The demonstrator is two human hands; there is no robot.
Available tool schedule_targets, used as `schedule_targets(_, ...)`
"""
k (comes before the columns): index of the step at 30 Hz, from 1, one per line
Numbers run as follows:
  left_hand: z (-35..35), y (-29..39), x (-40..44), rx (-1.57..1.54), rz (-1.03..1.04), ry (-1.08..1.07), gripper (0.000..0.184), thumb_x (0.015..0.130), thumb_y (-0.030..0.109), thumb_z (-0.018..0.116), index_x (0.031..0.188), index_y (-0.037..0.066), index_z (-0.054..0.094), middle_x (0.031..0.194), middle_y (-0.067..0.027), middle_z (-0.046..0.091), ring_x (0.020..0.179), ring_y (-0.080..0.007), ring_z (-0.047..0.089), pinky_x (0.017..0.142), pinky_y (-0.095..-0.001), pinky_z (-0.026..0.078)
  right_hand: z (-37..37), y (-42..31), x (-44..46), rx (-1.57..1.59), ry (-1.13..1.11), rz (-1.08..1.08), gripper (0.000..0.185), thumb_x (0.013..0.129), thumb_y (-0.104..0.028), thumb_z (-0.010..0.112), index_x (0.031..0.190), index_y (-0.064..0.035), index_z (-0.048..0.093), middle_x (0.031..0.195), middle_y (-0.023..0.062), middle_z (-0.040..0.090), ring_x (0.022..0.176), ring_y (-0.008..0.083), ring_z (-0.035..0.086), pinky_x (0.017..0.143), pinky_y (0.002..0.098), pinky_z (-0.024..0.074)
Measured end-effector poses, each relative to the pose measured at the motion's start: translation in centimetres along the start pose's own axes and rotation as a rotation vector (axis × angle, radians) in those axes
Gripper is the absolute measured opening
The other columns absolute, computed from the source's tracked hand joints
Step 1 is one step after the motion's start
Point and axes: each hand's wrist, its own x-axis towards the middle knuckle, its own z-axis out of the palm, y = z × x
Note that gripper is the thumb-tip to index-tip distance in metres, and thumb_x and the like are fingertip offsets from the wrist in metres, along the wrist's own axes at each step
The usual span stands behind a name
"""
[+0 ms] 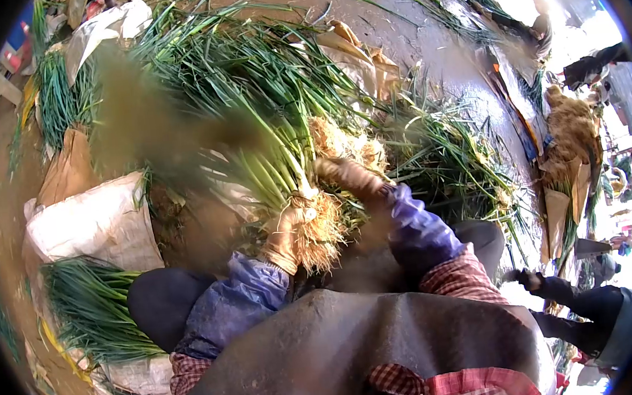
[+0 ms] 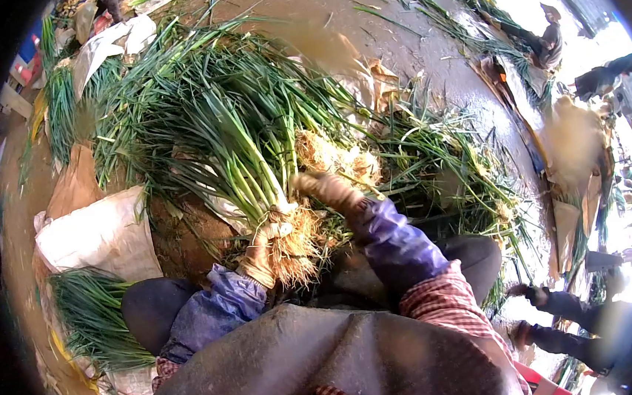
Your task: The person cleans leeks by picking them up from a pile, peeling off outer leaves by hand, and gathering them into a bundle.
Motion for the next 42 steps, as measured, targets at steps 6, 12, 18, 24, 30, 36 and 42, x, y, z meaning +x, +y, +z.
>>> schedule_targets(6, -2.9, -0.9, 0.9, -0.050, 0.105, -0.044, 0.036, 0.077, 0.005, 0.057, 0.112, 0.001, 0.056, 0.099, -0.0097, 0.062, 0.091, -0.0241, 0.062, 0.079, -0.0408, 0.056, 7.0, 1.1, -4.3, -0.788, -0.247, -0.456, 0.025, 0.087, -0.027, 0.065, 0.095, -0.0036, 0.067, 0.083, 0.0002, 0.066, 0.075, 0.0076, 0.058, 0.067, 0.0226, 0.0463)
schedule_targets(12, -2.8, -0.8, 1.7, -0.104, 0.081, -0.048, 0.040, 0.076, 0.003, 0.056, 0.115, 0.002, 0.054, 0.104, -0.0129, 0.061, 0.092, -0.0292, 0.062, 0.081, -0.0463, 0.056, 5.5, 1.8, -4.1, -0.989, -0.100, -0.798, 0.019, 0.088, -0.020, 0.065, 0.095, -0.0028, 0.066, 0.074, -0.0011, 0.062, 0.068, 0.0073, 0.057, 0.061, 0.0217, 0.0470)
schedule_targets(18, 0.2, -1.0, 0.2, -0.108, 0.066, -0.081, 0.034, 0.076, 0.006, 0.059, 0.109, 0.004, 0.056, 0.098, -0.0085, 0.061, 0.088, -0.0244, 0.063, 0.077, -0.0414, 0.057, 4.5, 5.0, -3.7, -0.852, 0.189, -0.866, 0.011, 0.085, -0.005, 0.062, 0.095, -0.0023, 0.064, 0.075, 0.0029, 0.064, 0.064, 0.0085, 0.058, 0.059, 0.0221, 0.0490)
schedule_targets(24, 1.4, -0.2, -0.5, -0.093, 0.171, 0.078, 0.033, 0.073, 0.004, 0.056, 0.106, 0.004, 0.057, 0.093, -0.0093, 0.062, 0.085, -0.0276, 0.063, 0.077, -0.0419, 0.057, 6.2, 2.9, -5.9, -0.276, -0.020, -0.463, 0.018, 0.079, -0.009, 0.065, 0.096, -0.0019, 0.062, 0.089, 0.0119, 0.068, 0.082, 0.0182, 0.066, 0.068, 0.0301, 0.0534)
schedule_targets(30, 0.5, -0.1, 0.1, -0.108, 0.160, 0.036, 0.033, 0.071, 0.001, 0.056, 0.104, 0.005, 0.058, 0.093, -0.0073, 0.062, 0.084, -0.0241, 0.063, 0.076, -0.0401, 0.057, 2.5, 0.0, -4.3, -0.419, 0.429, -0.720, 0.015, 0.078, -0.001, 0.060, 0.093, -0.0015, 0.064, 0.079, 0.0045, 0.064, 0.064, 0.0113, 0.057, 0.055, 0.0226, 0.0452)
schedule_targets(36, -0.3, -0.5, 0.5, 0.115, 0.156, 0.062, 0.045, 0.069, 0.005, 0.056, 0.114, -0.002, 0.056, 0.104, -0.0108, 0.061, 0.093, -0.0246, 0.061, 0.088, -0.0368, 0.051, 9.1, -2.9, -4.3, -1.153, 0.404, -0.489, 0.028, 0.084, -0.025, 0.066, 0.098, -0.0004, 0.068, 0.068, 0.0035, 0.061, 0.052, 0.0099, 0.052, 0.049, 0.0253, 0.0433)
schedule_targets(42, -1.1, -0.8, 1.4, 0.138, 0.171, 0.152, 0.034, 0.066, -0.006, 0.064, 0.100, -0.004, 0.063, 0.093, -0.0091, 0.065, 0.079, -0.0219, 0.063, 0.077, -0.0311, 0.053, 4.8, -4.0, 5.4, -0.649, 0.133, -0.064, 0.014, 0.083, -0.020, 0.064, 0.083, -0.0066, 0.064, 0.066, 0.0030, 0.060, 0.046, 0.0125, 0.048, 0.044, 0.0253, 0.0426)
